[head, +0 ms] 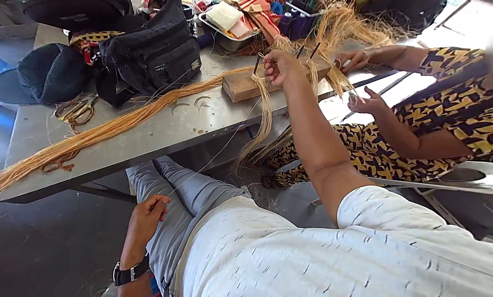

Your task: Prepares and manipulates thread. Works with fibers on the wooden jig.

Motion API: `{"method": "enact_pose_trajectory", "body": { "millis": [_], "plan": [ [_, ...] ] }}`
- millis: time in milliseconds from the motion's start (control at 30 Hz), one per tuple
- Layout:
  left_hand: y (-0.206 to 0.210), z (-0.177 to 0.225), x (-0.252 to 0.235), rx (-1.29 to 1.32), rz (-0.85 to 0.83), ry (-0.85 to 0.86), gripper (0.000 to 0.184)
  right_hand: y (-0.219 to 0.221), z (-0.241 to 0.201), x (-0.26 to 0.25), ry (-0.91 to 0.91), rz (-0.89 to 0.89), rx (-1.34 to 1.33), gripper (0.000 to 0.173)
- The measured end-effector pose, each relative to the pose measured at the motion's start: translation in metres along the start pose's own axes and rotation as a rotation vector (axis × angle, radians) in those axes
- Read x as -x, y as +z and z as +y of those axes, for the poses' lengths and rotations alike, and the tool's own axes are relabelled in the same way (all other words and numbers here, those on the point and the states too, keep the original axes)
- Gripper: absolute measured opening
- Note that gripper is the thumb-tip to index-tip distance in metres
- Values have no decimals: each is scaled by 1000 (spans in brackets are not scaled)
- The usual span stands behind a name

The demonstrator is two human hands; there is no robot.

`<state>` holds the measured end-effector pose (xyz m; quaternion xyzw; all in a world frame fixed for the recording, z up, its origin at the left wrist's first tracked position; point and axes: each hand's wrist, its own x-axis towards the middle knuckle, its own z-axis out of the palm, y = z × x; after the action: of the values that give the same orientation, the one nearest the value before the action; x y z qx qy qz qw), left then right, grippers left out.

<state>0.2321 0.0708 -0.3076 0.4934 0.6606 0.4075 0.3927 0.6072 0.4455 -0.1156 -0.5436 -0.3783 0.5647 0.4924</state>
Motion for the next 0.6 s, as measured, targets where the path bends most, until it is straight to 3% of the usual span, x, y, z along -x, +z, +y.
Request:
{"method": "enact_pose_trajectory", "body": {
  "millis": [233,600],
  "plan": [
    [9,7,-2,-36,-80,8,21,2,4,-12,35,36,82,12],
    [34,43,-14,-84,-247,114,21,-9,19,-6,-28,97,546,8]
  ]
}}
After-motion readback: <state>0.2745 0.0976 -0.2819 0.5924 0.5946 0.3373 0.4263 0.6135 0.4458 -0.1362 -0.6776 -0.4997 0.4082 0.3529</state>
